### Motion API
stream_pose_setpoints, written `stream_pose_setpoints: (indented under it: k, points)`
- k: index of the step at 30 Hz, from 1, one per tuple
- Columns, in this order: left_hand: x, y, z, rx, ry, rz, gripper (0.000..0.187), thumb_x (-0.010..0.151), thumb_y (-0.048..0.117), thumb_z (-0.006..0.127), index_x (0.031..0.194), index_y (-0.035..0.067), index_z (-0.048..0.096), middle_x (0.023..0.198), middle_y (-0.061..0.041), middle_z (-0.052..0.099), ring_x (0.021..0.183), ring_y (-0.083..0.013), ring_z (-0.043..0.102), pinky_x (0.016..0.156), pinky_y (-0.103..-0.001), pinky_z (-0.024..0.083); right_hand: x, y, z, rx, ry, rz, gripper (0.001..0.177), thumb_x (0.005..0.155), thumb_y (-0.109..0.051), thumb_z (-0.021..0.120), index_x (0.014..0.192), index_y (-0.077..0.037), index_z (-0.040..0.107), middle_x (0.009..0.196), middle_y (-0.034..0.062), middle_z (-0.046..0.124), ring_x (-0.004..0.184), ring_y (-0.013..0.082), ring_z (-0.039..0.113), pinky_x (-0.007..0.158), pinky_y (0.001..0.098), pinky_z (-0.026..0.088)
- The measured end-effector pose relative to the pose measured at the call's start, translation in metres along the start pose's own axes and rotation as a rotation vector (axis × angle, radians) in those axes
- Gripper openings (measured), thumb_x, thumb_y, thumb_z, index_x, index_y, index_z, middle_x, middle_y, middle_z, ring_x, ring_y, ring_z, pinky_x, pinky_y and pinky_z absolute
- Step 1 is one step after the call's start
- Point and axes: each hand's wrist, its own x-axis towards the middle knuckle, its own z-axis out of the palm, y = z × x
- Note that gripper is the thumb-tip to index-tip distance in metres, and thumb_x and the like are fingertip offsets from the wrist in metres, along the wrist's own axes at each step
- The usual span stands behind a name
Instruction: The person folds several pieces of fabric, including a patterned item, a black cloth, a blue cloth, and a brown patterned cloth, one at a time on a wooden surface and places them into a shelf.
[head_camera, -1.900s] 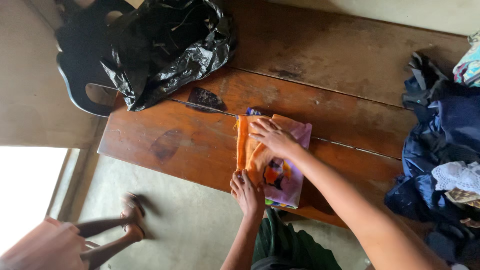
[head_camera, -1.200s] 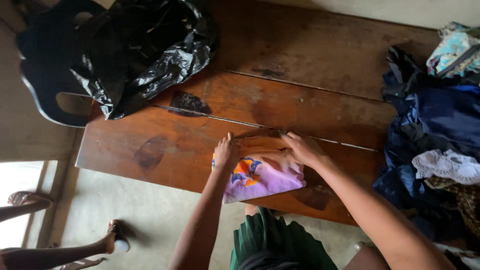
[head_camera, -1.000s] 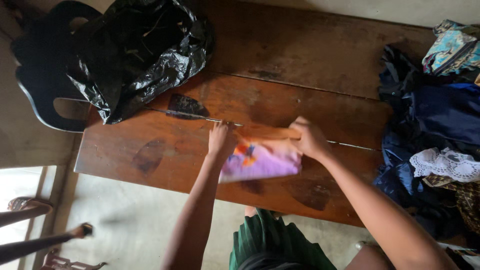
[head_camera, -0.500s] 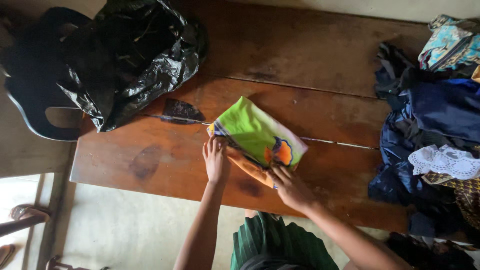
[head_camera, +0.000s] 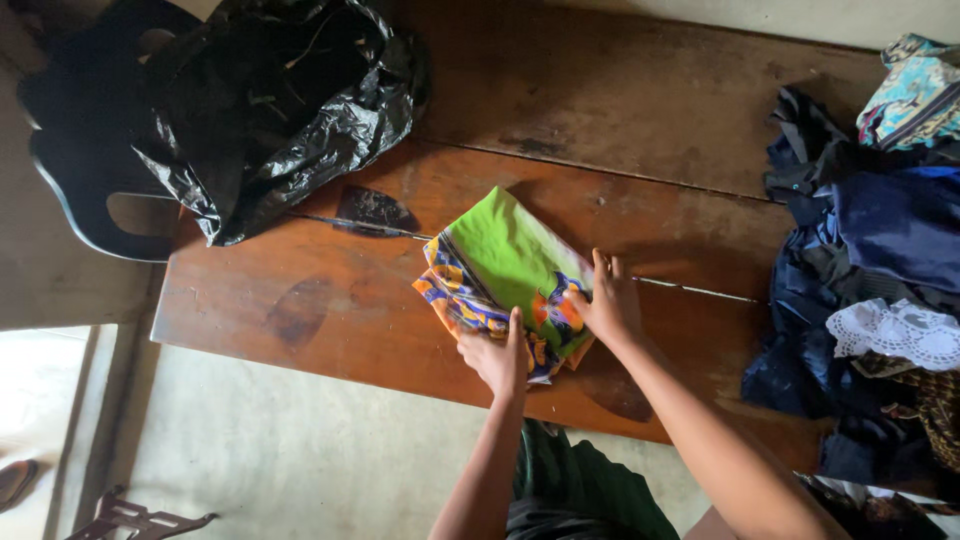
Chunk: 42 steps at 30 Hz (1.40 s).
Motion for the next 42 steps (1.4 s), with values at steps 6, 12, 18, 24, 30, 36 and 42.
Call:
stream_pose_setpoints:
  k: [6,12,18,24,30,36,42]
  points:
    - [0.031,0.0,0.004,-0.061,-0.035,0.088,0.032,0.084,0.026,0.074,0.102,0.001,0.065,0.102,-0.017,0.065,0.098,-0.0377,0.065,0.091,-0.05,0.051,-0.024,-0.027,-0.011,0.033,0.13,-0.12,0.09,0.074,-0.019,0.086,0.148,0.007,0.042,0.142,0.0338,0.051,0.127,0.05,0.053,0.102,0.0551,0.045]
    - [0.047,-0.062,0.003,-0.982,-0.391,-0.237,0.021,0.089,0.005,0.066,0.104,-0.009,0.065,0.091,-0.015,0.07,0.071,-0.0203,0.067,0.061,-0.034,0.054,-0.063,-0.099,-0.026,0.419,0.016,-0.26,0.061,0.077,-0.01,0.079,0.132,-0.003,0.053,0.128,0.0195,0.061,0.128,0.0434,0.056,0.108,0.0486,0.045]
    - [0.044,-0.089,-0.006,-0.854,-0.31,-0.28,0.034,0.082,-0.006,0.052,0.115,-0.007,0.06,0.097,-0.02,0.067,0.075,-0.0279,0.061,0.064,-0.041,0.049,-0.094,-0.105,-0.015,0.372,-0.193,-0.203,0.048,0.087,-0.004,0.07,0.133,-0.007,0.058,0.117,0.0122,0.064,0.113,0.0326,0.063,0.099,0.0425,0.051]
    - [0.062,-0.036,-0.023,-0.066,0.23,0.522,0.043,0.082,0.009,0.071,0.118,-0.007,0.054,0.119,-0.03,0.055,0.112,-0.0496,0.053,0.096,-0.056,0.045,-0.096,-0.108,-0.011,0.304,-0.091,-0.326,0.055,0.083,-0.017,0.078,0.131,-0.003,0.056,0.119,0.0154,0.061,0.108,0.0353,0.061,0.094,0.0457,0.05]
    - [0.134,0.043,0.008,0.055,0.018,0.213,0.058,0.075,0.035,0.086,0.108,-0.002,0.057,0.114,-0.026,0.058,0.109,-0.0445,0.059,0.093,-0.051,0.05,-0.09,-0.118,0.018,0.218,-0.053,-0.139,0.051,0.077,-0.016,0.08,0.118,0.003,0.057,0.106,0.0195,0.059,0.099,0.0393,0.059,0.085,0.049,0.049]
    - [0.164,0.033,0.028,0.162,0.03,0.29,0.027,0.087,0.025,0.073,0.101,0.002,0.071,0.093,-0.024,0.072,0.087,-0.0433,0.07,0.077,-0.05,0.057,-0.086,-0.097,0.01,0.271,0.062,-0.023,0.023,0.078,-0.006,0.075,0.095,-0.004,0.059,0.09,0.0143,0.06,0.09,0.0372,0.061,0.078,0.0484,0.049]
    - [0.177,-0.018,0.0,-0.501,-0.399,-0.012,0.022,0.089,0.017,0.073,0.08,-0.002,0.069,0.067,-0.004,0.058,0.056,-0.0144,0.055,0.052,-0.039,0.047,-0.104,-0.099,-0.008,0.359,0.097,-0.212,0.02,0.078,-0.001,0.069,0.094,-0.007,0.06,0.092,0.0117,0.062,0.09,0.0342,0.063,0.078,0.0463,0.05]
